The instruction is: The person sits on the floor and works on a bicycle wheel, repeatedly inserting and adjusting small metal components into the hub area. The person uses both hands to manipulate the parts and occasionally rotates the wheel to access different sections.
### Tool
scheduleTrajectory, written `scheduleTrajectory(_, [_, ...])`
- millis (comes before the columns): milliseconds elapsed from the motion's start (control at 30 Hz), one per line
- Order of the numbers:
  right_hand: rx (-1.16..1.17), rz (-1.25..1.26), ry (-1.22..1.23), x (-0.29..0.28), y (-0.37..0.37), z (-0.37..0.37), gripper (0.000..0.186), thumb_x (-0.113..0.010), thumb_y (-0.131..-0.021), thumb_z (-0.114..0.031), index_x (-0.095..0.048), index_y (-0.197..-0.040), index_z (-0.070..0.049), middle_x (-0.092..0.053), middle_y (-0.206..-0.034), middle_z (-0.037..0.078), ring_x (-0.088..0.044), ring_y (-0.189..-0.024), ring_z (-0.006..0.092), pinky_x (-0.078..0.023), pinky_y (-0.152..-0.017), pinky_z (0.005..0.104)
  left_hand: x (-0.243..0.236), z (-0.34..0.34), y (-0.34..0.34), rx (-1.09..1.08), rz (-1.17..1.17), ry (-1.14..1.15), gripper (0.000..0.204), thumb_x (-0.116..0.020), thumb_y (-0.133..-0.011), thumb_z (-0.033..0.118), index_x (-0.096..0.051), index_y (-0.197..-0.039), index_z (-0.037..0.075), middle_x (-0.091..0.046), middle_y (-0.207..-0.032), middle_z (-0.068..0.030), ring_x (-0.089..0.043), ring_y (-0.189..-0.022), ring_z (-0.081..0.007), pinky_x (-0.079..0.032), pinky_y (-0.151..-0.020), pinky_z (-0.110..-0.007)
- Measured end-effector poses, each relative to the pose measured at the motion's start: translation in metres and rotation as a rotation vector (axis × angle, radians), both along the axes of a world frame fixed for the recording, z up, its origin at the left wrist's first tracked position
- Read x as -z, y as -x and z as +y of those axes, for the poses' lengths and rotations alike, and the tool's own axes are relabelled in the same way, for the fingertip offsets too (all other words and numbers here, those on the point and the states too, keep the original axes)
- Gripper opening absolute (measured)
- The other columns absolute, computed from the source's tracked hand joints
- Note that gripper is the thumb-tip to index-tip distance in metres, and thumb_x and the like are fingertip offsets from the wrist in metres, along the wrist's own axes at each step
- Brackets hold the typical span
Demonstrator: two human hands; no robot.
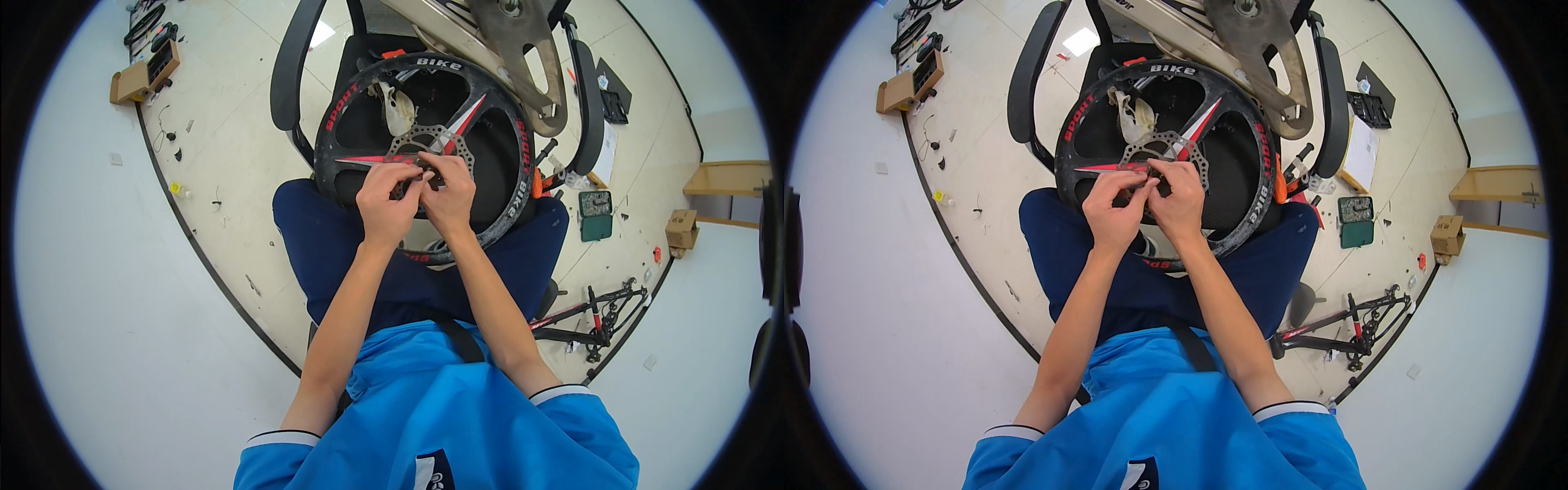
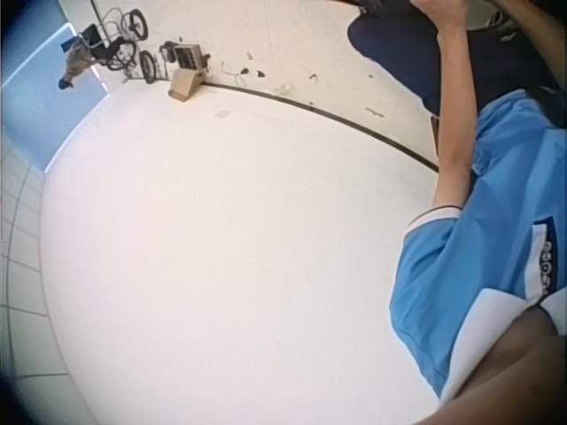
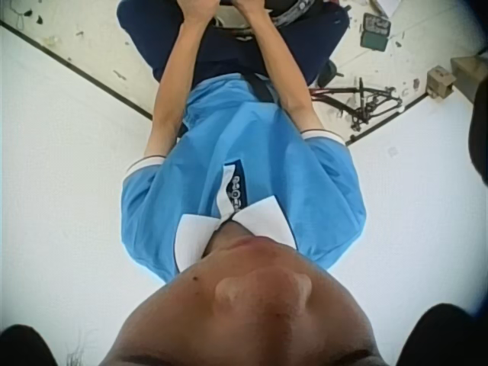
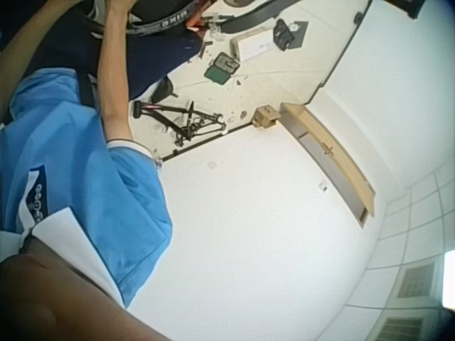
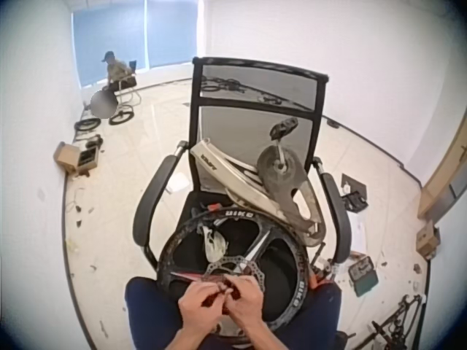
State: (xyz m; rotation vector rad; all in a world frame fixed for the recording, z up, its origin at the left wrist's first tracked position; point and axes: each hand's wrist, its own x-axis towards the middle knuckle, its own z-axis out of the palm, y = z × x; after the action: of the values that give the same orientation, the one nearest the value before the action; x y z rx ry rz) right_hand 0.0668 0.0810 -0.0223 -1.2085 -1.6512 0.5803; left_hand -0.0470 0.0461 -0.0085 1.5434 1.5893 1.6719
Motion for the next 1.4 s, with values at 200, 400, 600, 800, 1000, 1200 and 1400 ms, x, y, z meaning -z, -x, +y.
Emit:
scheduleTrajectory(200, [-0.036,0.006,-0.097,0.002,-0.002,0.006,0.027,-0.076,-0.074,0.0,-0.076,-0.101,-0.004,-0.075,-0.096,0.009,-0.067,-0.092,0.0298,-0.054,-0.081,0.0388,-0.005,0.005,0.0,-0.001,-0.09,0.097,0.022,-0.081,-0.079,0.001,-0.076,-0.101,0.002,-0.072,-0.096,-0.0084,-0.068,-0.081,-0.022,-0.054,-0.068,-0.031])
scheduleTrajectory(400, [-0.08,-0.052,-0.093,0.002,0.002,0.008,0.024,-0.075,-0.077,-0.003,-0.076,-0.1,-0.004,-0.076,-0.101,0.008,-0.065,-0.096,0.0306,-0.053,-0.086,0.0404,-0.006,0.013,0.007,0.058,-0.031,-0.055,0.023,-0.077,-0.082,-0.002,-0.077,-0.105,0.0,-0.072,-0.089,-0.009,-0.071,-0.091,-0.0236,-0.056,-0.081,-0.033])
scheduleTrajectory(600, [0.004,0.005,-0.046,-0.001,0.003,0.005,0.025,-0.077,-0.074,-0.002,-0.076,-0.098,-0.005,-0.076,-0.099,0.009,-0.066,-0.094,0.0303,-0.054,-0.084,0.0396,0.001,0.011,0.004,0.02,-0.161,0.08,0.021,-0.085,-0.077,-0.002,-0.076,-0.096,-0.001,-0.072,-0.089,-0.0076,-0.062,-0.074,-0.0123,-0.051,-0.068,-0.025])
scheduleTrajectory(800, [0.002,0.008,-0.032,0.002,-0.003,0.005,0.023,-0.077,-0.074,-0.001,-0.077,-0.096,-0.007,-0.074,-0.092,0.007,-0.067,-0.091,0.0289,-0.054,-0.082,0.0384,-0.014,0.013,-0.001,0.049,-0.114,0.055,0.025,-0.085,-0.077,-0.001,-0.076,-0.101,0.0,-0.072,-0.094,-0.0074,-0.062,-0.079,-0.014,-0.051,-0.072,-0.027])
scheduleTrajectory(1000, [-0.062,-0.036,0.018,-0.006,-0.003,0.003,0.029,-0.076,-0.072,-0.002,-0.078,-0.1,-0.009,-0.075,-0.094,0.006,-0.066,-0.095,0.0285,-0.053,-0.086,0.0384,0.002,0.008,0.002,0.081,-0.057,-0.058,0.022,-0.082,-0.078,-0.004,-0.078,-0.099,0.0,-0.076,-0.096,-0.0108,-0.07,-0.086,-0.0198,-0.055,-0.077,-0.029])
scheduleTrajectory(1200, [-0.003,0.008,-0.029,0.0,-0.001,0.004,0.027,-0.077,-0.07,0.0,-0.077,-0.097,-0.006,-0.075,-0.092,0.008,-0.067,-0.092,0.0286,-0.055,-0.082,0.0381,0.001,0.012,-0.001,-0.057,-0.088,0.077,0.018,-0.089,-0.073,0.0,-0.075,-0.084,-0.001,-0.074,-0.085,-0.0083,-0.067,-0.074,-0.0158,-0.054,-0.071,-0.028])
scheduleTrajectory(1400, [-0.002,0.036,-0.05,0.001,-0.004,0.003,0.02,-0.078,-0.072,0.001,-0.076,-0.091,-0.004,-0.075,-0.089,0.01,-0.069,-0.087,0.0284,-0.056,-0.076,0.0366,-0.004,0.01,-0.002,-0.007,-0.09,0.02,0.022,-0.09,-0.071,0.005,-0.074,-0.086,0.001,-0.071,-0.082,-0.0069,-0.066,-0.073,-0.0189,-0.053,-0.066,-0.029])
